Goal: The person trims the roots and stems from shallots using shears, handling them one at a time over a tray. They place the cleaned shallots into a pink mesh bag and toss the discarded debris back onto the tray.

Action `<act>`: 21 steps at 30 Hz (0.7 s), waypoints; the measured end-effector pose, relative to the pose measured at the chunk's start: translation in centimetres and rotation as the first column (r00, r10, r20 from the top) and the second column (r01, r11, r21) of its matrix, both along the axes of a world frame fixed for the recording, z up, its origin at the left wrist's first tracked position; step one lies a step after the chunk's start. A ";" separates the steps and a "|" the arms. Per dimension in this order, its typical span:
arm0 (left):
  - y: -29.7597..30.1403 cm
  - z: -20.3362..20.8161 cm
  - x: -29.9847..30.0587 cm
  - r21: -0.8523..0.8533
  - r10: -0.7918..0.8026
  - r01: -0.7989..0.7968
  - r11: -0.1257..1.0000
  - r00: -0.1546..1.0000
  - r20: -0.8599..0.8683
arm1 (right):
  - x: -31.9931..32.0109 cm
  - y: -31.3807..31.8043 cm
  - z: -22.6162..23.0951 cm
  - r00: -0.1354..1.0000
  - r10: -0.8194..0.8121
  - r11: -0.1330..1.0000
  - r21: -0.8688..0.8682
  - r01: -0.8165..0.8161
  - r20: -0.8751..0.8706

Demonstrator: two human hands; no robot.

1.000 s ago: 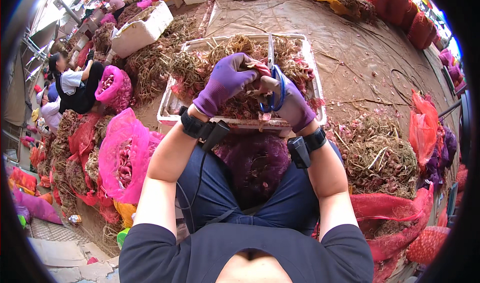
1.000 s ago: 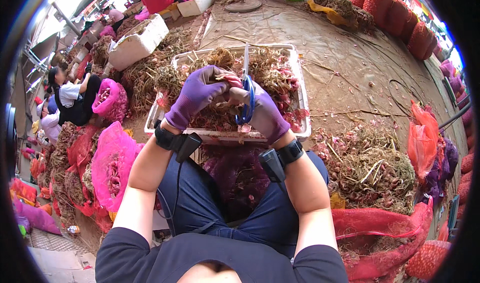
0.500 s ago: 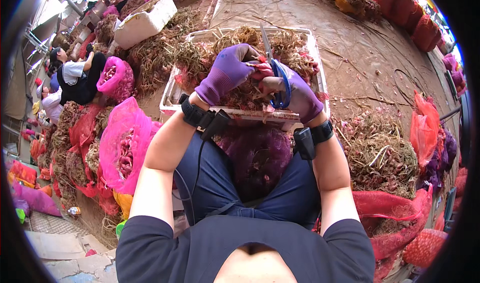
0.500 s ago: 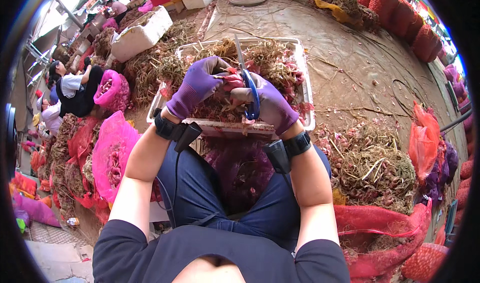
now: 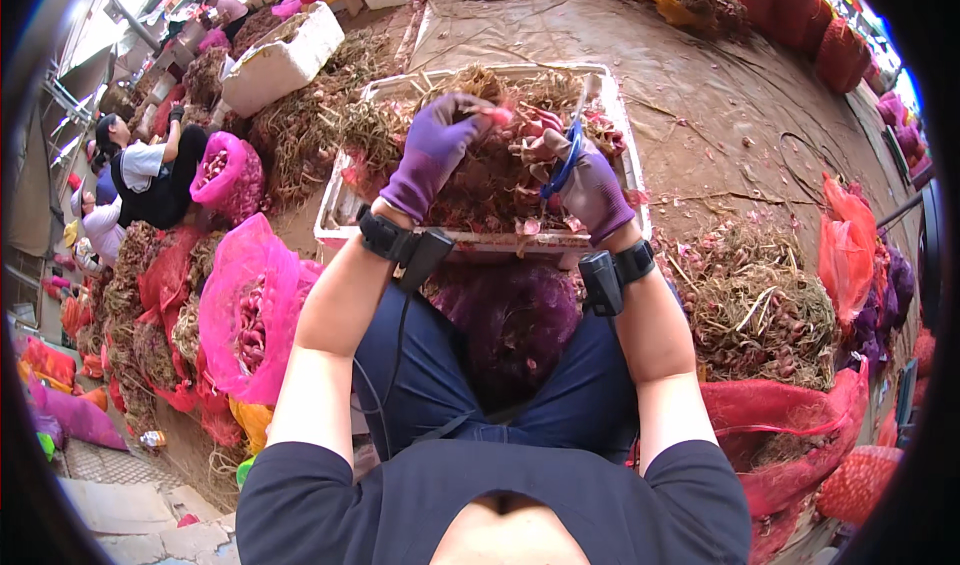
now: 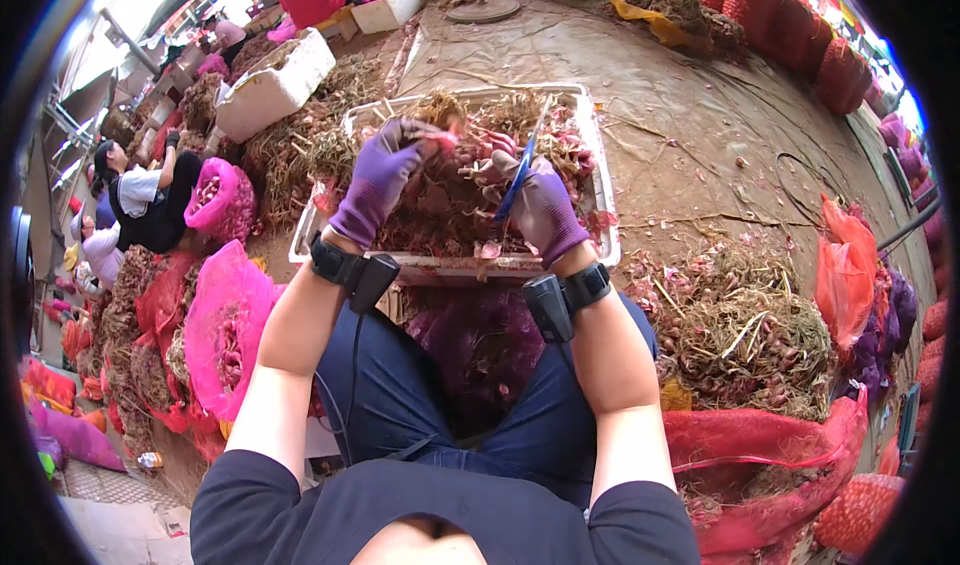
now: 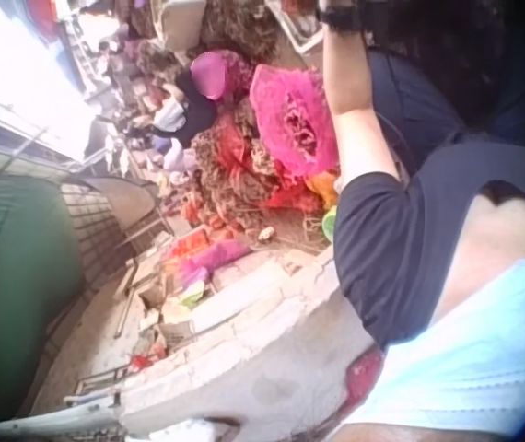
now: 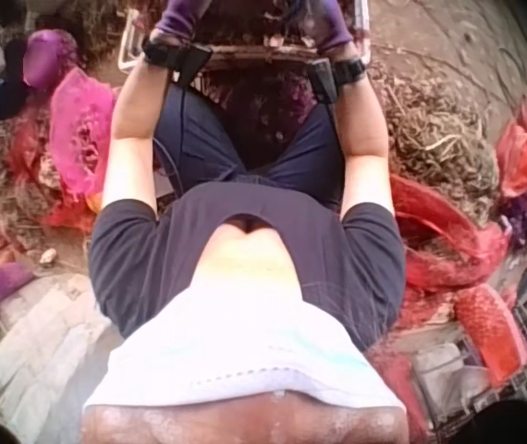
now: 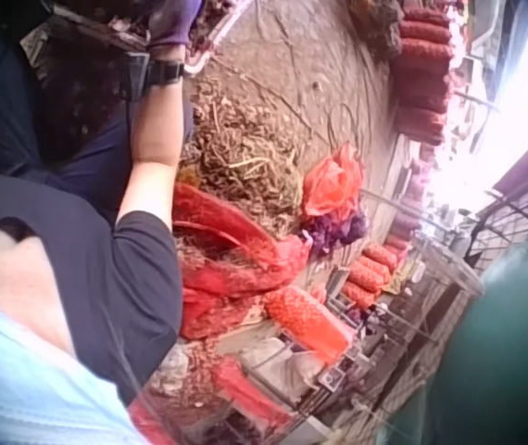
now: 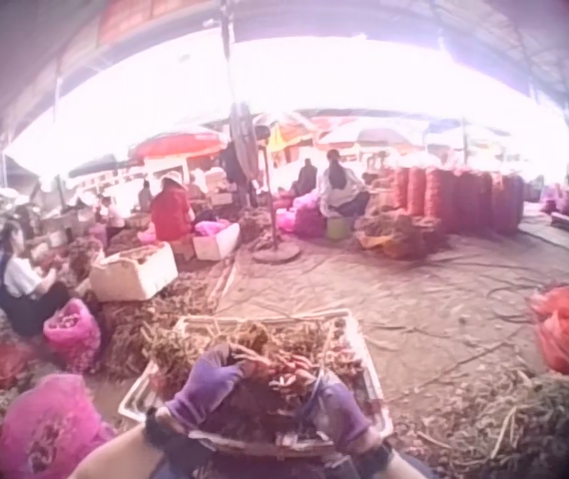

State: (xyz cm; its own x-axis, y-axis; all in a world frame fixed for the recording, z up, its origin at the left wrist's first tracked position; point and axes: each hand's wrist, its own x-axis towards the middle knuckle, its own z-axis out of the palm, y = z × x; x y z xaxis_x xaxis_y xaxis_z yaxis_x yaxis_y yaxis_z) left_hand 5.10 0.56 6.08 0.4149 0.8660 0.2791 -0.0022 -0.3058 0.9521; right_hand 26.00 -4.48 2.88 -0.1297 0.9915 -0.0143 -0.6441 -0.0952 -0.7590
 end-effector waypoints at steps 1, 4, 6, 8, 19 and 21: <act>-0.3 0.2 0.5 0.040 0.084 -0.079 0.996 0.987 -0.138 | 0.5 0.2 -0.1 0.998 -0.006 1.000 -0.026 0.005 -0.055; -0.6 -2.8 0.2 0.083 0.201 -0.184 0.979 0.913 -0.355 | 0.4 0.2 0.3 0.998 -0.054 0.998 0.036 0.055 -0.032; -2.3 -2.2 2.7 0.139 0.224 -0.197 0.970 0.950 -0.218 | 0.7 0.0 0.6 1.000 -0.024 0.992 0.125 0.023 0.009; -3.1 -1.6 3.8 0.135 0.140 -0.136 0.981 0.990 -0.023 | 0.3 -0.5 0.7 0.995 0.013 0.983 0.180 -0.031 0.100; -3.5 -1.2 2.6 -0.412 -0.082 0.143 0.900 0.983 0.162 | 0.0 -1.3 1.9 0.926 -0.028 0.991 0.132 -0.023 0.377; -2.8 -2.8 2.5 -0.436 -0.062 0.159 0.886 0.972 0.228 | -0.2 -0.7 1.0 0.947 -0.044 0.982 0.186 -0.017 0.319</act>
